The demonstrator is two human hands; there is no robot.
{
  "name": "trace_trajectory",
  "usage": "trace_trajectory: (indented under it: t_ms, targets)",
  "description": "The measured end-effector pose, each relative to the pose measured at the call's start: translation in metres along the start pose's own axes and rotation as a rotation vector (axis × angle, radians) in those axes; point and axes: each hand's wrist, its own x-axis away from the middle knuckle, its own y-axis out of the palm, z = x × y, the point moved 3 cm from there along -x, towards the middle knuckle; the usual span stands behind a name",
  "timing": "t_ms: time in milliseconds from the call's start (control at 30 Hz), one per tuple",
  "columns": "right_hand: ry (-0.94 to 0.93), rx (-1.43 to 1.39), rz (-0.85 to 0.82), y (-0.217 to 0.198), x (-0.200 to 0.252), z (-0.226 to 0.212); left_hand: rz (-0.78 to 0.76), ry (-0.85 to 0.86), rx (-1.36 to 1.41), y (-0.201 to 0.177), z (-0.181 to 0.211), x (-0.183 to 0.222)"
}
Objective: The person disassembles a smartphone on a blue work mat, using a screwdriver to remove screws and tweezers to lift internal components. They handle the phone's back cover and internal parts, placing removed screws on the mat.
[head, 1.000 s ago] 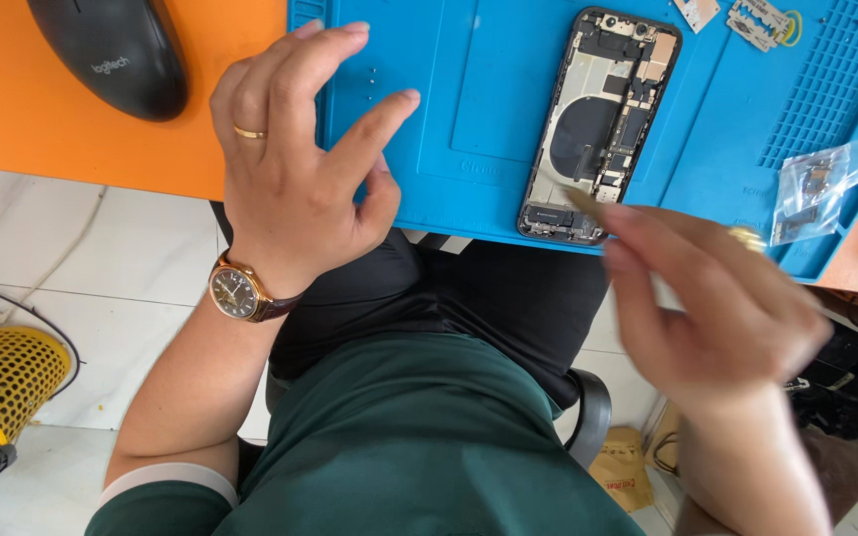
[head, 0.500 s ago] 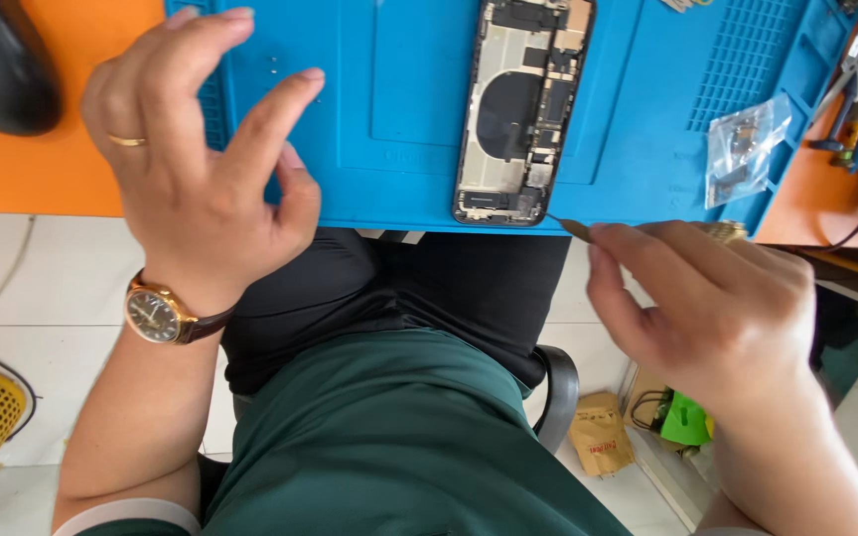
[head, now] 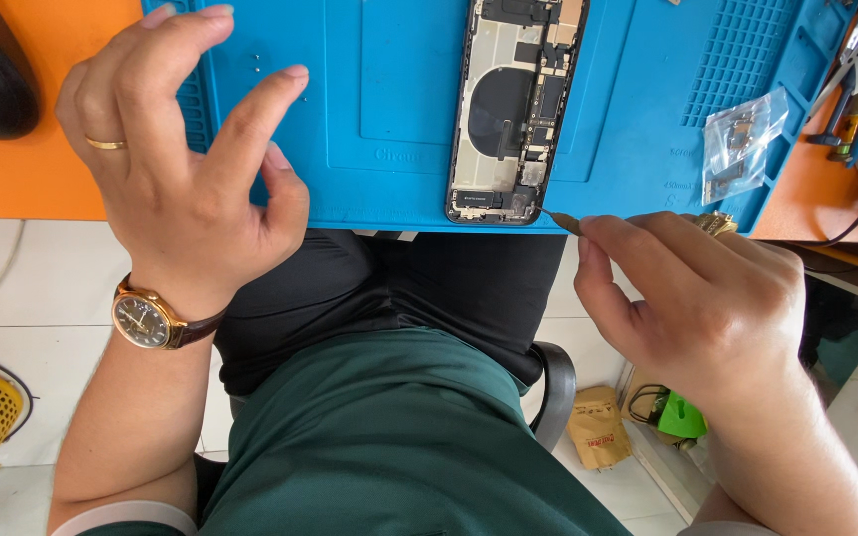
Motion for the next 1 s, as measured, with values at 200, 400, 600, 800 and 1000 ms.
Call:
trace_trajectory:
  t_ms: [200,400,600,800,1000]
  targets:
    - [0.023,0.036,-0.009,0.0,0.0,0.0,-0.004,-0.015,0.011,-0.001,0.0,-0.001]
    - [0.023,0.046,-0.031,-0.002,-0.004,-0.003,-0.002,-0.019,0.007,0.0,0.0,0.0]
    - [0.052,0.19,-0.08,-0.003,-0.005,-0.006,0.006,-0.014,-0.005,0.0,-0.001,0.0]
    - [0.037,0.438,-0.278,-0.005,-0.006,-0.011,0.032,0.002,-0.02,0.001,-0.001,0.0]
    - [0.007,0.283,-0.347,-0.017,-0.028,-0.014,0.019,-0.007,-0.011,-0.001,-0.001,0.0]
